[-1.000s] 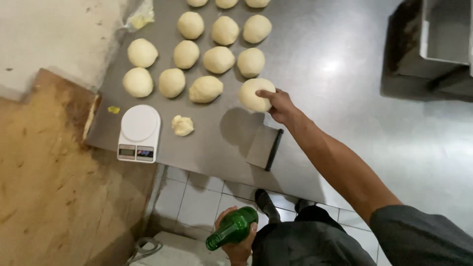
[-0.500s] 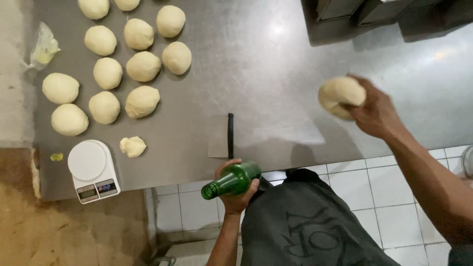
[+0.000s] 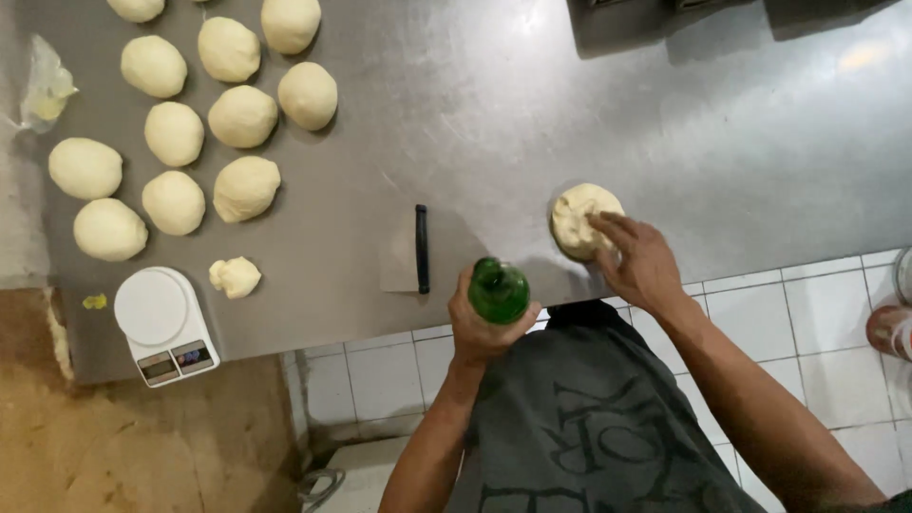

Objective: Flattening dough balls using a glass bottle as a rolling pin and shaping them into loaves to place in metal tins.

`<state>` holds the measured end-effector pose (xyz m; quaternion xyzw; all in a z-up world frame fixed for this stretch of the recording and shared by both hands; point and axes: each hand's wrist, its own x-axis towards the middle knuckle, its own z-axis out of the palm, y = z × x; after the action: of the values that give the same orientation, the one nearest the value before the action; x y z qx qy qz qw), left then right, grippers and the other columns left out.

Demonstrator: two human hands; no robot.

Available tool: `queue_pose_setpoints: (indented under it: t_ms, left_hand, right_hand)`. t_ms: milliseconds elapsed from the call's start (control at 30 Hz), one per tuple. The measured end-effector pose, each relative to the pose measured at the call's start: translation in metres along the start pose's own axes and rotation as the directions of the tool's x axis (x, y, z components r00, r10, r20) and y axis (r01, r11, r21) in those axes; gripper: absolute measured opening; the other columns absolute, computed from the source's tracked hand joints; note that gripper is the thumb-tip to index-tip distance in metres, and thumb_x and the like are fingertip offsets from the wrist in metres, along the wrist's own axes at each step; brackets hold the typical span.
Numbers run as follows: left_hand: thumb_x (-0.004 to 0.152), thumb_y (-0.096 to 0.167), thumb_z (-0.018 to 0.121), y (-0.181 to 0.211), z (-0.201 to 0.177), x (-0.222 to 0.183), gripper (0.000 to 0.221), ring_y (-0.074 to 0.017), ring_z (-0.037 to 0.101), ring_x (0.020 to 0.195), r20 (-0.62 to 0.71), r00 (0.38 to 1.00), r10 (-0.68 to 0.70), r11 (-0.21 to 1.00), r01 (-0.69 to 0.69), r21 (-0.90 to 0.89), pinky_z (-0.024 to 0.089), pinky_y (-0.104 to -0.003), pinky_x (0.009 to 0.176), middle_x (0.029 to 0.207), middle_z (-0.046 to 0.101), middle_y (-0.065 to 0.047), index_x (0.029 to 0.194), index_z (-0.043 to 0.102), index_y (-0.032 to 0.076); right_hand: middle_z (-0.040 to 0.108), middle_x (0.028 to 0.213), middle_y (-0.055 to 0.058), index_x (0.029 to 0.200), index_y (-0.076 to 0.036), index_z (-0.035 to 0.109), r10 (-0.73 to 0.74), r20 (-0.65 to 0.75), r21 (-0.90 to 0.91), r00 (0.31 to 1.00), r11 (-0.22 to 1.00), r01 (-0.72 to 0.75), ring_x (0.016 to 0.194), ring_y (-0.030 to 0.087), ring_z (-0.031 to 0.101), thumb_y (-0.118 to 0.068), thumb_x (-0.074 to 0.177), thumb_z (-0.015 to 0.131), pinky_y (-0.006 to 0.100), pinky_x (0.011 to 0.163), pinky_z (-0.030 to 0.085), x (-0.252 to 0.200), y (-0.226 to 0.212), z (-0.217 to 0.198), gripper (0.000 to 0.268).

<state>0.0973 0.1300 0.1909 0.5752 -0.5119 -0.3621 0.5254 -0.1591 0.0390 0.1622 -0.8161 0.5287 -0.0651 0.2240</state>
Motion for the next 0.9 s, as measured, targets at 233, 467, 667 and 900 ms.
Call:
queue_pose_setpoints:
  t_ms: [233,467,667,900]
  left_hand:
    - [0.063,0.039,0.094,0.048,0.055,0.084,0.085,-0.0329,0.071,0.099,0.242,0.97,-0.032,0.928,-0.061,0.367,0.058,-0.045,0.082,0.109,0.071,-0.016,0.131,0.056,0.005]
    - [0.07,0.035,0.089,0.0,0.143,0.127,0.084,-0.0281,0.063,0.121,0.53,0.848,0.008,0.673,-0.397,0.625,0.044,-0.048,0.106,0.134,0.065,-0.007,0.144,0.054,0.014]
    - [0.089,0.052,0.074,-0.002,0.117,0.093,0.077,-0.0308,0.048,0.136,0.382,0.908,0.17,0.457,-0.416,0.786,0.028,-0.063,0.118,0.149,0.052,-0.006,0.152,0.045,0.019]
    - [0.099,0.039,0.063,-0.064,0.149,0.134,0.044,-0.0367,0.058,0.128,0.186,0.973,0.137,0.623,-0.23,0.747,0.048,-0.054,0.111,0.134,0.066,-0.007,0.136,0.068,0.016]
  right_hand:
    - [0.055,0.142,0.02,0.14,-0.005,0.058,0.12,-0.323,0.28,0.939,0.96,-0.026,0.132,0.041,0.05,-0.023,0.099,0.062,0.057,0.103,0.044,0.01,0.027,0.022,0.045]
    - [0.046,0.146,0.011,0.136,-0.013,0.053,0.037,-0.784,0.172,0.619,0.972,0.161,0.144,0.036,0.04,-0.017,0.113,0.057,0.057,0.128,0.027,-0.01,0.018,-0.018,0.024]
    - [0.056,0.137,0.012,0.141,-0.012,0.064,-0.043,-0.427,0.058,0.903,0.996,0.075,0.134,0.033,0.051,-0.02,0.102,0.065,0.062,0.126,0.018,0.028,0.059,0.007,0.039]
    - [0.063,0.127,0.013,0.13,-0.017,0.075,-0.091,-0.34,0.017,0.936,0.995,0.103,0.118,0.031,0.058,-0.018,0.093,0.063,0.052,0.109,0.032,0.095,0.072,-0.003,0.039]
